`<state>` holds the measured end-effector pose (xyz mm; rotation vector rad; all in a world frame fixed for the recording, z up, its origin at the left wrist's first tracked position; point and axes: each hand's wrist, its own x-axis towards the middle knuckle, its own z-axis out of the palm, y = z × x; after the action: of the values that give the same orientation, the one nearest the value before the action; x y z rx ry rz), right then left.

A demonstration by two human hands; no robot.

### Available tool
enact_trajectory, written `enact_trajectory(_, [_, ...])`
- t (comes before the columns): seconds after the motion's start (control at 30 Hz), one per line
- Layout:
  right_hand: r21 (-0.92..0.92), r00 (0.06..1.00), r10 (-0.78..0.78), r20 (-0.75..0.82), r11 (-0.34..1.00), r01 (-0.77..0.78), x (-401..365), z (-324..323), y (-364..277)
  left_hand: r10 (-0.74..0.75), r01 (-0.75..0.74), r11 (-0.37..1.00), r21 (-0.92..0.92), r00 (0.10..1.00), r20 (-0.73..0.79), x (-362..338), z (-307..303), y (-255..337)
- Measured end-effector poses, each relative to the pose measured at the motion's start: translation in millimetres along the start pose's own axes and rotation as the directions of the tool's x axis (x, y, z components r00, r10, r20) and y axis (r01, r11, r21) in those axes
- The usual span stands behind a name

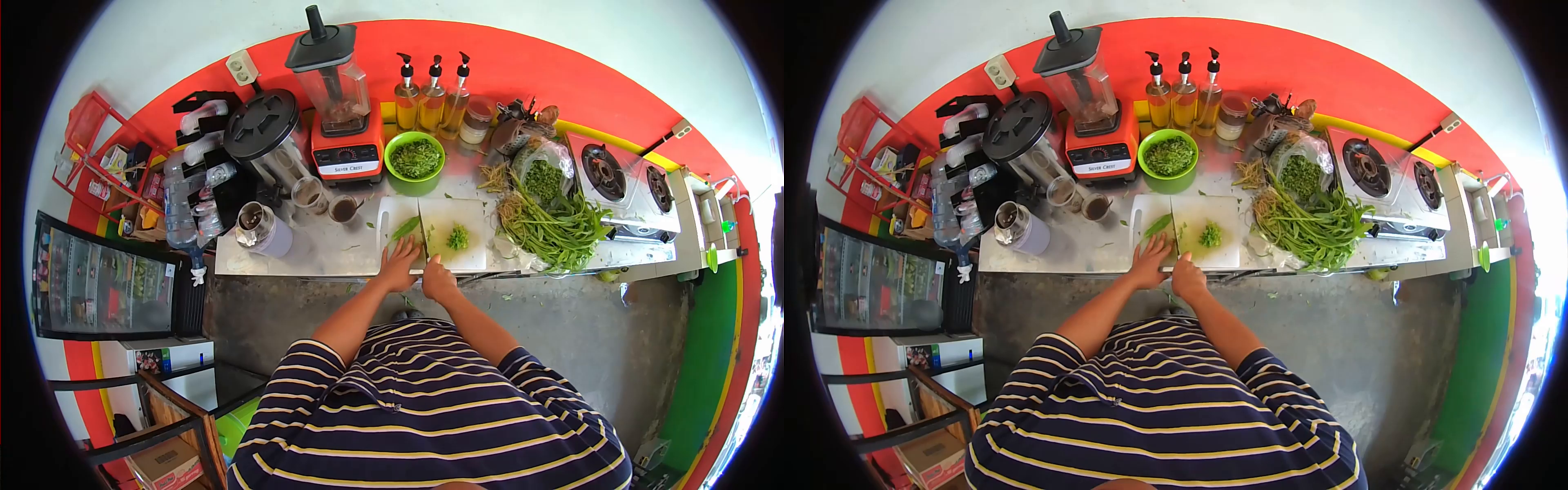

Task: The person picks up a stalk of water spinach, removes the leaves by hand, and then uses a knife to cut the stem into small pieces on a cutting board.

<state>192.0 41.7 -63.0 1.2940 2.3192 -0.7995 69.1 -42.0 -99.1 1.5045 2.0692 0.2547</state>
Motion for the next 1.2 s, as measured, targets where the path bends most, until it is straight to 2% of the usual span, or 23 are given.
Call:
enact_trajectory(0.1, [0.028, 0.996, -0.049, -0.079, 0.998, 0.051, 6, 4, 3, -0.011, 0.014, 0.996, -0.084, 0.999, 0.04, 7, -4, -7])
enact_trajectory(0.17, [0.004, 0.996, -0.059, -0.067, 0.998, 0.06, 17, -3, 8, 0.029, -0.021, 0.947, -0.319, 0.999, 0.02, 7, -5, -17])
enact_trajectory(0.2, [0.056, 0.997, -0.036, -0.073, 0.998, 0.04, 19, -3, 12, 0.027, -0.068, 0.93, -0.36, 0.993, -0.119, 2, -8, -19])
enact_trajectory(0.23, [0.045, 0.997, -0.044, -0.069, 0.998, 0.047, 19, -2, 17, 0.018, -0.063, 0.928, -0.367, 0.992, -0.125, 0, -12, -21])
enact_trajectory(0.3, [0.125, 0.987, -0.001, -0.158, 0.992, 0.021, 16, -1, 27, -0.082, -0.121, 0.841, -0.528, 0.935, -0.345, -2, -18, -29])
enact_trajectory(0.33, [0.118, 0.988, -0.008, -0.153, 0.993, 0.027, 15, -2, 32, -0.127, -0.186, 0.874, -0.449, 0.805, -0.58, -1, -14, -28])
enact_trajectory(0.37, [0.14, 0.989, -0.016, -0.149, 0.989, 0.037, 15, -4, 36, -0.135, -0.181, 0.873, -0.452, 0.802, -0.582, 0, -14, -31])
enact_trajectory(0.47, [0.147, 0.982, -0.073, -0.173, 0.984, 0.099, 13, -7, 41, -0.322, -0.004, 0.869, -0.494, 0.754, -0.573, 2, -20, -35])
enact_trajectory(0.53, [0.132, 0.972, -0.119, -0.2, 0.98, 0.147, 12, -6, 46, -0.332, 0.028, 0.869, -0.494, 0.774, -0.539, 6, -18, -41])
enact_trajectory(0.6, [0.247, 0.979, -0.182, -0.096, 0.948, 0.201, 12, -6, 52, -0.338, 0.058, 0.869, -0.492, 0.795, -0.503, 11, -15, -47])
enact_trajectory(0.63, [0.246, 0.979, -0.181, -0.097, 0.948, 0.2, 17, 1, 62, -0.329, 0.052, 0.867, -0.496, 0.807, -0.49, 13, -13, -49])
enact_trajectory(0.7, [0.293, 0.916, -0.321, -0.24, 0.875, 0.384, 22, 14, 81, -0.315, 0.043, 0.866, -0.497, 0.82, -0.478, 15, -13, -53])
enact_trajectory(0.73, [0.292, 0.916, -0.319, -0.244, 0.876, 0.383, 10, 3, 79, -0.318, 0.049, 0.863, -0.503, 0.826, -0.465, 16, -14, -53])
enact_trajectory(0.8, [0.545, 0.965, -0.201, -0.167, 0.797, 0.26, -16, -22, 79, -0.317, 0.049, 0.859, -0.51, 0.833, -0.453, 20, -16, -54])
enact_trajectory(0.9, [0.585, 0.98, -0.138, -0.145, 0.787, 0.197, -26, -36, 90, -0.36, 0.068, 0.824, -0.562, 0.828, -0.429, 24, -20, -53])
enact_trajectory(0.93, [0.646, 0.983, -0.126, -0.136, 0.741, 0.184, -27, -36, 94, -0.372, 0.038, 0.789, -0.613, 0.824, -0.428, 23, -23, -51])
enact_trajectory(1.0, [0.64, 0.981, -0.146, -0.131, 0.743, 0.196, -27, -36, 104, -0.38, 0.008, 0.753, -0.658, 0.821, -0.426, 23, -25, -48])
enact_trajectory(1.07, [0.637, 0.979, -0.167, -0.122, 0.743, 0.206, -23, -30, 111, -0.369, -0.104, 0.702, -0.705, 0.794, -0.484, 23, -23, -47])
enact_trajectory(1.2, [0.668, 0.971, -0.226, -0.078, 0.711, 0.219, -11, -13, 113, -0.378, -0.117, 0.632, -0.766, 0.817, -0.436, 15, -38, -40])
